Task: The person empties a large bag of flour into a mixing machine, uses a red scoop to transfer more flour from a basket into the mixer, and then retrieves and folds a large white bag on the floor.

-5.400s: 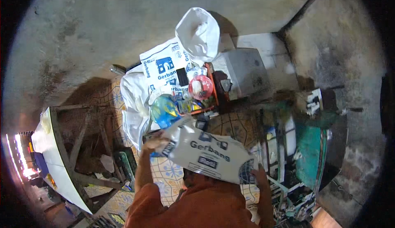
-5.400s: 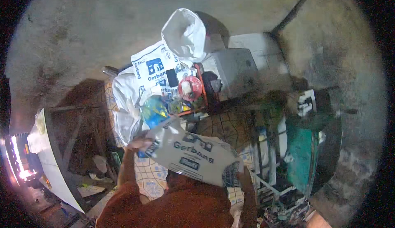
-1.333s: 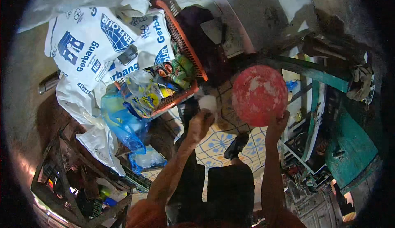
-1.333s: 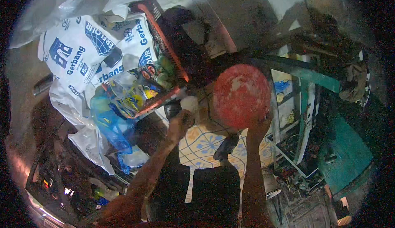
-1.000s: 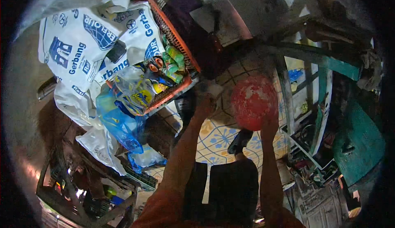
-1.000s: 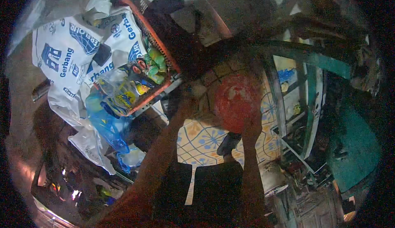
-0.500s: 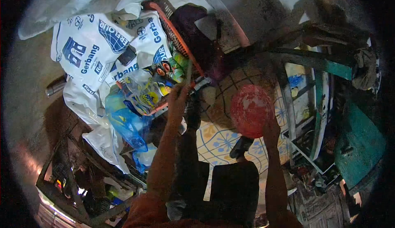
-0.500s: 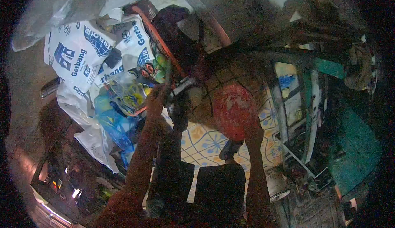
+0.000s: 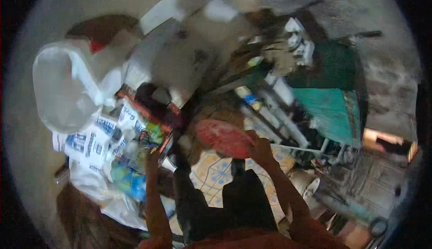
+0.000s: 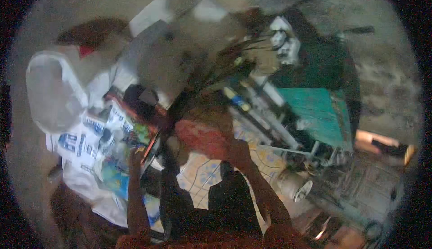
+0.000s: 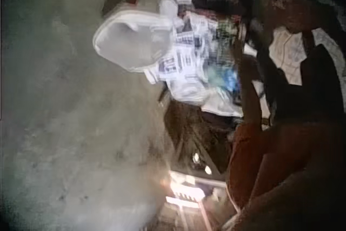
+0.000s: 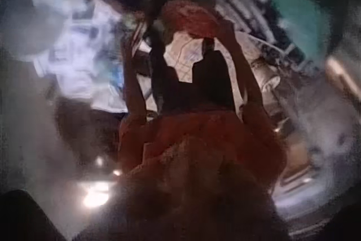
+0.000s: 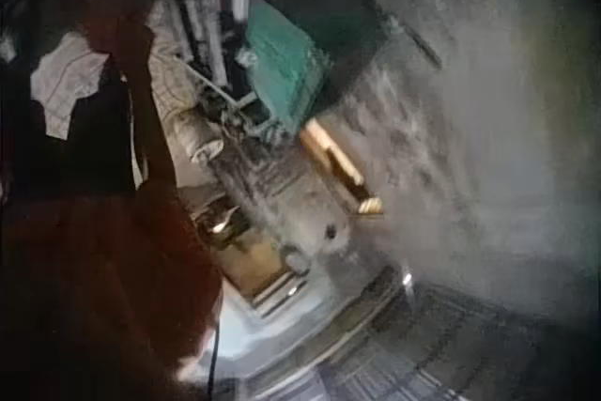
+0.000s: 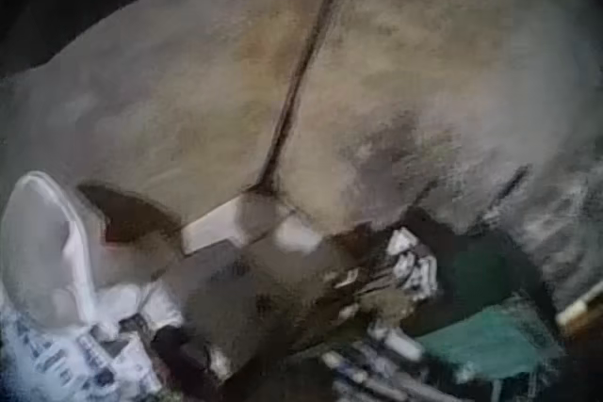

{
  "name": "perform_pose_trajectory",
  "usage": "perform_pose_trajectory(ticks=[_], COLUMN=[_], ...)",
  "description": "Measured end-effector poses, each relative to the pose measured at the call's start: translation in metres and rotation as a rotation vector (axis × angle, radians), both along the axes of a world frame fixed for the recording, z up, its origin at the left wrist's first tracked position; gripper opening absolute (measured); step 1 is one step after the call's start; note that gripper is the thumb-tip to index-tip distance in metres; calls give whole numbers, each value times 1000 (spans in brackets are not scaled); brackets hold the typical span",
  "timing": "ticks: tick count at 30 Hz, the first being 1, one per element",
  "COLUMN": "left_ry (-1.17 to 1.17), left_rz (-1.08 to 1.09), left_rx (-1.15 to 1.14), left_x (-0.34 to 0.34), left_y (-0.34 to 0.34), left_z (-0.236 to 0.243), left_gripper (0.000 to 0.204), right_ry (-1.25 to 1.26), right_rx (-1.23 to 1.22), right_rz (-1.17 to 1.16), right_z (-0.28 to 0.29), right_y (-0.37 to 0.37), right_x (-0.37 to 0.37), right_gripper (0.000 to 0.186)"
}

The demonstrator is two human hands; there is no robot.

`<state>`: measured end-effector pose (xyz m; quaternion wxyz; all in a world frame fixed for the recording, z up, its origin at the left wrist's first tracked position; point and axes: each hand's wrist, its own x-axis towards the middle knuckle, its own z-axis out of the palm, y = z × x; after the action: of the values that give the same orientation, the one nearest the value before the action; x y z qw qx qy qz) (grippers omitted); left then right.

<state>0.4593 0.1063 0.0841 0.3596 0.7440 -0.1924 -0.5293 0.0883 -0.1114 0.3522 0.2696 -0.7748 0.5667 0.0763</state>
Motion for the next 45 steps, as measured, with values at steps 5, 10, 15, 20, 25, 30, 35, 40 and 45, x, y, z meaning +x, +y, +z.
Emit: perform_pose_trajectory(ticks=[5, 10, 15, 20, 25, 30, 35, 40, 45], left_ry=[-249, -340, -102, -379, -532, -722, -729, -769, -744], left_rz=[-417, -385, -434, -427, -235, -136, -164, -193, -129], left_rx=[-66, -563, -572, -726, -504, -532, -477, -459, -556], left_x=[-45, -154, -325, -452, -478, -485, -484, -488, -483], left_y=[-56, -260, -387, -459, -478, -477, -476, -479, -477], left_z=[79, 310, 477, 493, 502, 502, 499, 499, 493], left_gripper=[26, 29, 37, 41, 40, 32, 28, 27, 30], right_ry=[-216, -299, -173, 61, -32, 153, 202, 35, 129], right_rx=[-142, -572, -927, -772, -867, -557, -357, -305, -350], right_rz=[-126, -485, -484, -122, 397, 803, 975, 797, 815], right_z=[201, 330, 377, 326, 256, 227, 211, 210, 230], right_y=[-58, -81, -156, -266, -355, -363, -338, -323, -304], right_x=[-28, -166, -338, -413, -356, -300, -309, -364, -416], right_gripper=[32, 37, 35, 38, 42, 37, 26, 29, 41])
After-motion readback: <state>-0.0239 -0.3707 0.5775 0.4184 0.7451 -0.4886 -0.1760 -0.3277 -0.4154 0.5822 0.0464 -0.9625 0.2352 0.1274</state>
